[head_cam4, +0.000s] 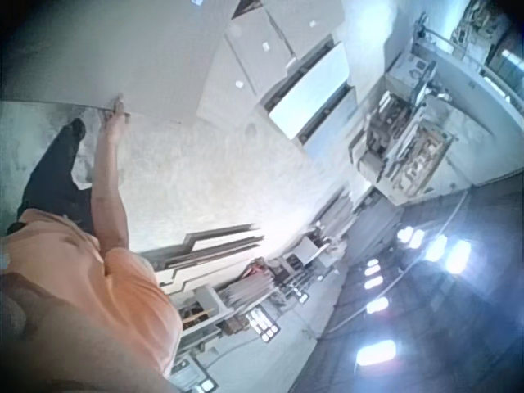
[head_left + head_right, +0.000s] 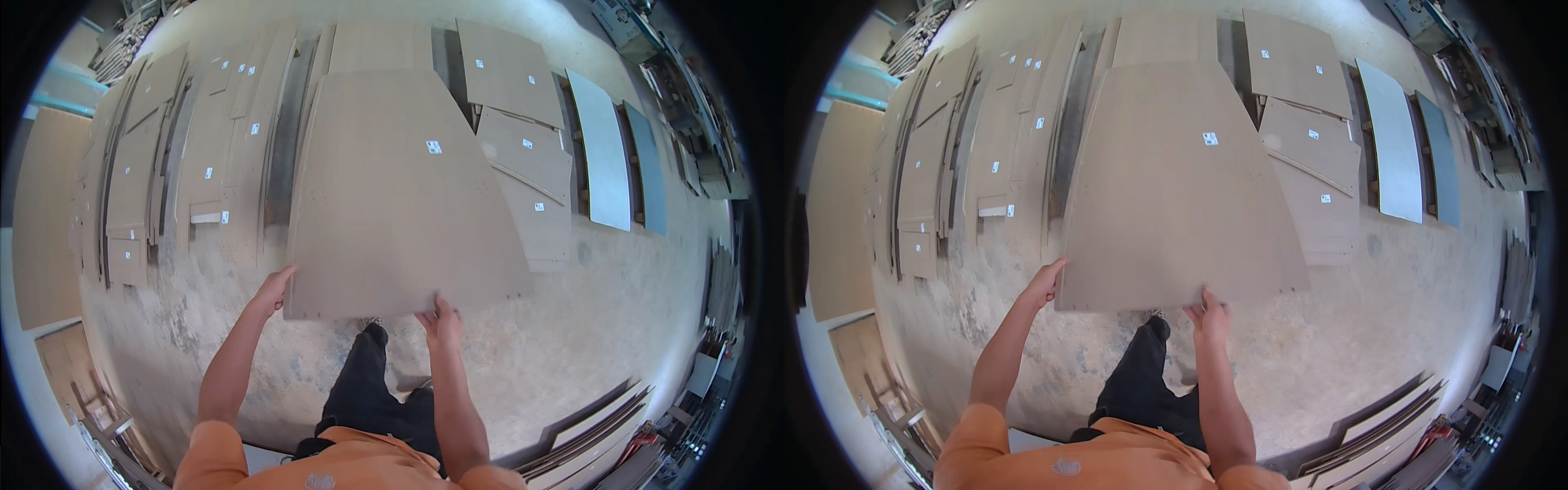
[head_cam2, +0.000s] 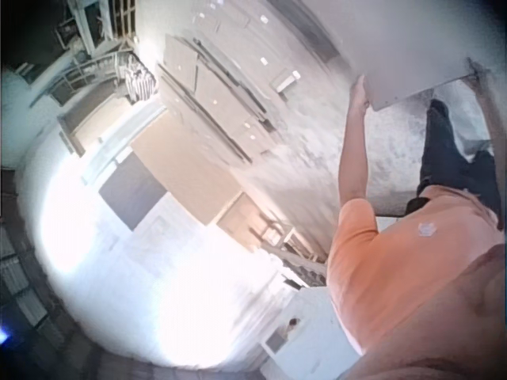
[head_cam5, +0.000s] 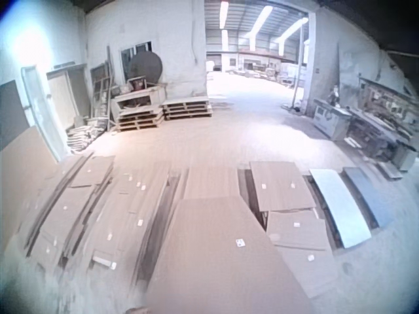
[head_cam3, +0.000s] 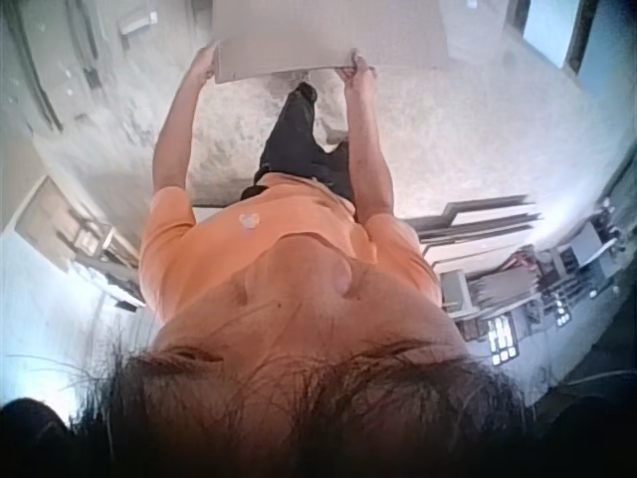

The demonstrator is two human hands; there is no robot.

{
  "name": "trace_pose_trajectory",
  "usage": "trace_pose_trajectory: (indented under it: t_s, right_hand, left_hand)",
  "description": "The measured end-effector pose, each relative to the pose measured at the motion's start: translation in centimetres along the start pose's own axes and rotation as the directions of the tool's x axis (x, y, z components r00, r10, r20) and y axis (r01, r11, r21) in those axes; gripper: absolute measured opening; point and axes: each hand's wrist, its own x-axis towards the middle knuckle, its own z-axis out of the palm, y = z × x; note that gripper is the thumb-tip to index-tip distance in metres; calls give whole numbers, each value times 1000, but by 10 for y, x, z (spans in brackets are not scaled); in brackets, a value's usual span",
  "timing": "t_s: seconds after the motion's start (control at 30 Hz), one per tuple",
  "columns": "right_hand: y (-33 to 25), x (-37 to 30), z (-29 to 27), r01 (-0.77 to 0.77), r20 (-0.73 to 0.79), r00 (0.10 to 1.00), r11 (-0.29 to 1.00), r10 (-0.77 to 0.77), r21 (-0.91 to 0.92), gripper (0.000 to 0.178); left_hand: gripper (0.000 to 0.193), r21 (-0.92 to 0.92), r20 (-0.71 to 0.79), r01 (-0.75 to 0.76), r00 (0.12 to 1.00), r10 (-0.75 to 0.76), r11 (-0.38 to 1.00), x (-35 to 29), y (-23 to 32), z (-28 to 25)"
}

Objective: The person picks up large flat wood panels from the floor, places them on a machine table, and then removes them to stack them elsewhere. The person uses a barcode scanner and a yellow tool during the process.

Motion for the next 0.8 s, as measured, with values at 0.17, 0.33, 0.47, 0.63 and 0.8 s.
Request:
trace_pose_trajectory:
  t_s: [0.17,0.33,0.47,0.63,0.8]
  right_hand:
    - [5,64,100,31,180,983,997,-42,67,33]
    - [26,132,132,67,275,961,936,33,-347,19]
    - [56,131,81,357,349,934,295,-78,-887,12]
    - [84,51,-88,641,630,765,61,-136,-765,29]
    - [79,-22,-341,219,210,974,565,-81,-796,23]
  left_hand:
    - [43,-362,-180,-176,977,116,916,-48,-18,-31]
    - [42,-399,-179,-76,984,4,914,-87,-88,-5]
    - [38,-257,-121,-1,992,-31,967,-109,-131,70]
    - [38,-27,175,-115,977,118,993,-140,-139,206]
    - [34,249,512,-456,811,283,854,-179,-129,345]
